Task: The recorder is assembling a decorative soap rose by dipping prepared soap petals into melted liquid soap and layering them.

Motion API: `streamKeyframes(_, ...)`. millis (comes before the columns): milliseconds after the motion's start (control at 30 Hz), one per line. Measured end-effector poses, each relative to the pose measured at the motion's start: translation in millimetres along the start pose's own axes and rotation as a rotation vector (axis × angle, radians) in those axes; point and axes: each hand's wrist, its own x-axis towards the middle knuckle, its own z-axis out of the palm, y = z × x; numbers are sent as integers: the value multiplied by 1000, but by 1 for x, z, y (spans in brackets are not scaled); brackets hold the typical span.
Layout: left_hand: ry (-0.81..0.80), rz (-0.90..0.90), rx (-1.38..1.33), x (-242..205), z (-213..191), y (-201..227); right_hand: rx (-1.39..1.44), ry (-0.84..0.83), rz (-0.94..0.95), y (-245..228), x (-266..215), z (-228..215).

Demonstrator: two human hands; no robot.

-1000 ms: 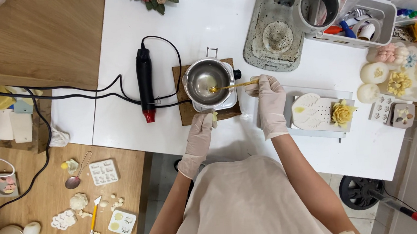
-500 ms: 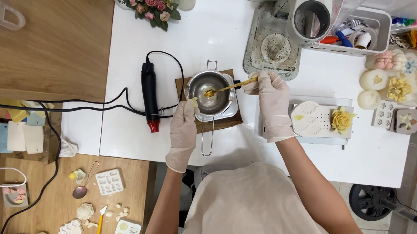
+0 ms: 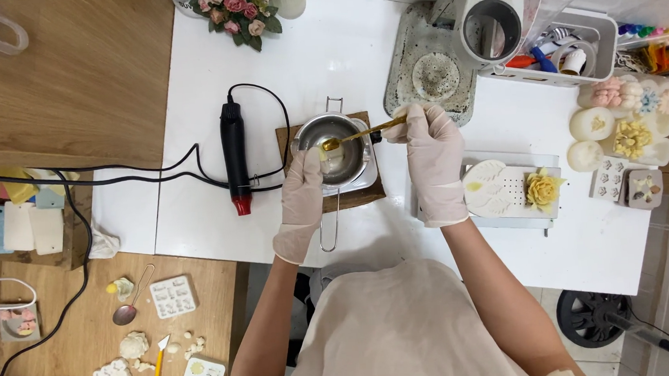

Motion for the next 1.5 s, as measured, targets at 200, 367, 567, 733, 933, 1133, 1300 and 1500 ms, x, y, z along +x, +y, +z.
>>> streamKeyframes(200,32,-14,0,2,-2,-7,3,-1,-11,-7,-5,7)
streamKeyframes(367,0,0,36,1,-3,-7,-44,12,-21,-13,-9,10)
streamKeyframes(567,-40,41,64,1,-2,-3,-122,22,-64,-22,-16,16)
streamKeyframes(733,-33,43,66,-1,-3,-2,-50,36,-60,-15,-12,8)
streamKeyframes(933,-39,9,110,-4,-14,5,59,120,48,40,-9,-5)
streamKeyframes(1133,-43,37,351,-3,-25,5,-163,177,194,87,-23,1)
streamKeyframes(1300,-79,63,84,-1,-32,5,-377,12,364,36,-40,-4)
streamKeyframes(1500,-75,106,178,-5,-32,8,-717,285,-18,2,-94,-140)
